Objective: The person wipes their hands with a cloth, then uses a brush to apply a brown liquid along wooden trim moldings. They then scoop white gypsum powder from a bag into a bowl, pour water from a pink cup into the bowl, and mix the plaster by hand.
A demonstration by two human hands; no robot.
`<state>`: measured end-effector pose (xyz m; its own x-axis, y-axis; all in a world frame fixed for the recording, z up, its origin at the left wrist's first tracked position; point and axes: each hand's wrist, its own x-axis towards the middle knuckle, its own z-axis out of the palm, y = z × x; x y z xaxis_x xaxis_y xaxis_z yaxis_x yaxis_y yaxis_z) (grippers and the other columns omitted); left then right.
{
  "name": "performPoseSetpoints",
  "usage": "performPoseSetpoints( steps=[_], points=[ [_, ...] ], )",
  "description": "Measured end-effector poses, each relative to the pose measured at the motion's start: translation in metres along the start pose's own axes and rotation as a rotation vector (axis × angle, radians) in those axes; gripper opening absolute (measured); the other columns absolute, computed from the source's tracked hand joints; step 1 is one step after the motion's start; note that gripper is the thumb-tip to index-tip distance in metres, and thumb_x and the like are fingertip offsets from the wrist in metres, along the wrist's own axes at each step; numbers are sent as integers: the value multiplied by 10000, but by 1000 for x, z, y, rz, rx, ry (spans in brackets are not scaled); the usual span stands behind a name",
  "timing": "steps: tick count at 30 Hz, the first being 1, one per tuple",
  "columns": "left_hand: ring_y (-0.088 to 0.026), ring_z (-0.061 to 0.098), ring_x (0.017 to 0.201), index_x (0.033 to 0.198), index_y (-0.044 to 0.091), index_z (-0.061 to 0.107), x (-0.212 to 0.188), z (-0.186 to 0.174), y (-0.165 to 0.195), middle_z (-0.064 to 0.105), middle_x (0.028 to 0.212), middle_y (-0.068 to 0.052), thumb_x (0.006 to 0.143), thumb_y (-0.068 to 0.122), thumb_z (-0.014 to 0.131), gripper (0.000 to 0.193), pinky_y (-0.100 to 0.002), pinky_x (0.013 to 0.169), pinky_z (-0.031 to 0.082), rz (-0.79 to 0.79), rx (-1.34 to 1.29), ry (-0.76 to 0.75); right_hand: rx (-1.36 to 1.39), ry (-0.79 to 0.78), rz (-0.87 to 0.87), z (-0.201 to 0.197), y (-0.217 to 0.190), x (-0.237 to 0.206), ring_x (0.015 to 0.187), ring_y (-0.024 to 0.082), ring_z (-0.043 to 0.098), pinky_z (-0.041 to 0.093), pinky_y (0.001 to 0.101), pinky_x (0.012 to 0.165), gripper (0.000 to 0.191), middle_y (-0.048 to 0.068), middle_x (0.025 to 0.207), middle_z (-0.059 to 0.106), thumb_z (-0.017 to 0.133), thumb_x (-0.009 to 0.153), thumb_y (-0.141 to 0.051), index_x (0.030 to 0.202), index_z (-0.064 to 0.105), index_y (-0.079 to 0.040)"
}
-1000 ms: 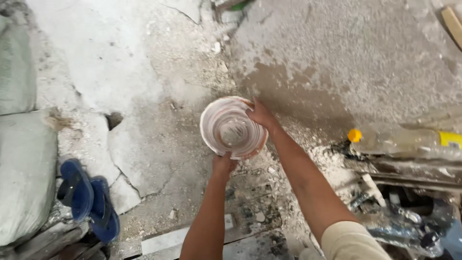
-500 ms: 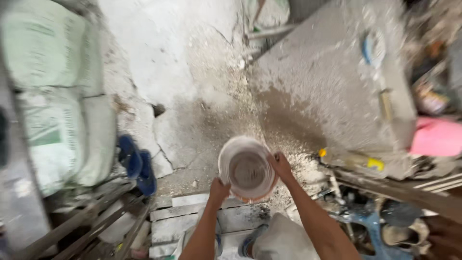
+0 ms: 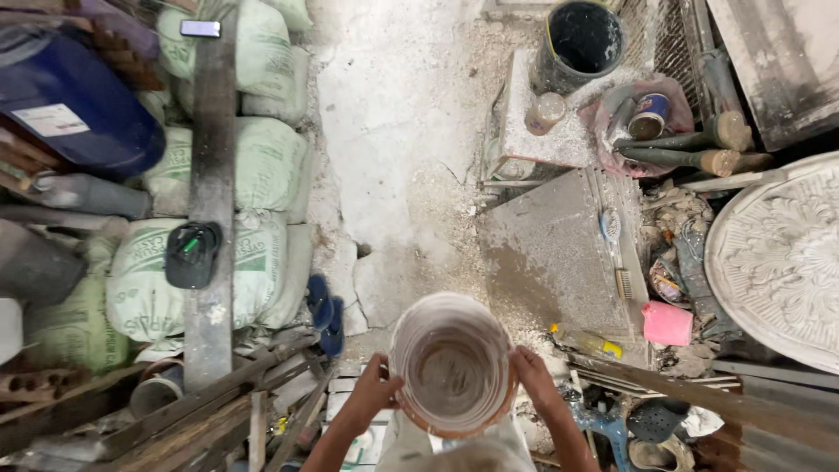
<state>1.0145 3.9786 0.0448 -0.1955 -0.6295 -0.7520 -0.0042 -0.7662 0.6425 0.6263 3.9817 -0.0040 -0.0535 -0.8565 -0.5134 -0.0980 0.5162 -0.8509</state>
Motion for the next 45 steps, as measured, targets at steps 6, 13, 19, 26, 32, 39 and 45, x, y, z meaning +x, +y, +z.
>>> performPoseSetpoints(
  steps=[6,13,19,26,32,39,45],
  points=[
    [-182,646,766,1135,-15,551,5,-26,93,603,968,-115,887,146,668,318,-353,603,598,321,34,175,105,-5,-205,39,-92,49,862,112,530,470,307,786,295,18,927,630,551,1076,-238,1047,684,24],
    [-171,629,729,1129,18,545,109,-30,258,629,957,-97,913,237,650,326,-352,599,554,362,-15,223,405,-106,-244,58,-261,185,1061,136,651,511,305,953,417,57,1206,718,494,994,-212,1343,608,-12],
    [-178,592,699,1089,8,548,306,-34,417,576,915,-87,929,328,683,382,-367,586,542,415,34,211,382,-27,-318,35,-334,400,1016,180,658,523,352,922,412,107,1160,732,520,1017,-202,1316,637,58],
    [-177,608,703,1084,17,552,486,-56,637,594,908,-89,960,333,619,346,-363,601,560,403,-16,109,298,82,-297,11,-482,628,946,103,622,503,297,848,367,28,1101,703,532,1019,-222,1303,649,-22],
    [-152,602,721,1113,28,549,646,-98,830,610,918,-81,969,317,597,326,-358,594,547,419,-165,89,422,13,-281,5,-613,851,794,76,635,510,252,720,299,33,960,721,523,1001,-205,1166,644,14],
    [-142,563,672,1109,12,533,830,-145,1052,584,887,-89,1001,331,590,342,-336,559,512,417,38,28,482,138,-232,7,-702,1081,657,42,553,456,229,596,188,-17,817,649,557,1019,-178,1026,660,-21],
    [-132,574,656,1105,-4,547,948,-160,1273,601,885,-83,958,298,656,353,-317,562,526,541,123,-22,601,139,-394,-6,-830,1262,670,45,500,424,255,598,124,-29,789,575,578,1059,-125,985,622,-37]
  ],
)
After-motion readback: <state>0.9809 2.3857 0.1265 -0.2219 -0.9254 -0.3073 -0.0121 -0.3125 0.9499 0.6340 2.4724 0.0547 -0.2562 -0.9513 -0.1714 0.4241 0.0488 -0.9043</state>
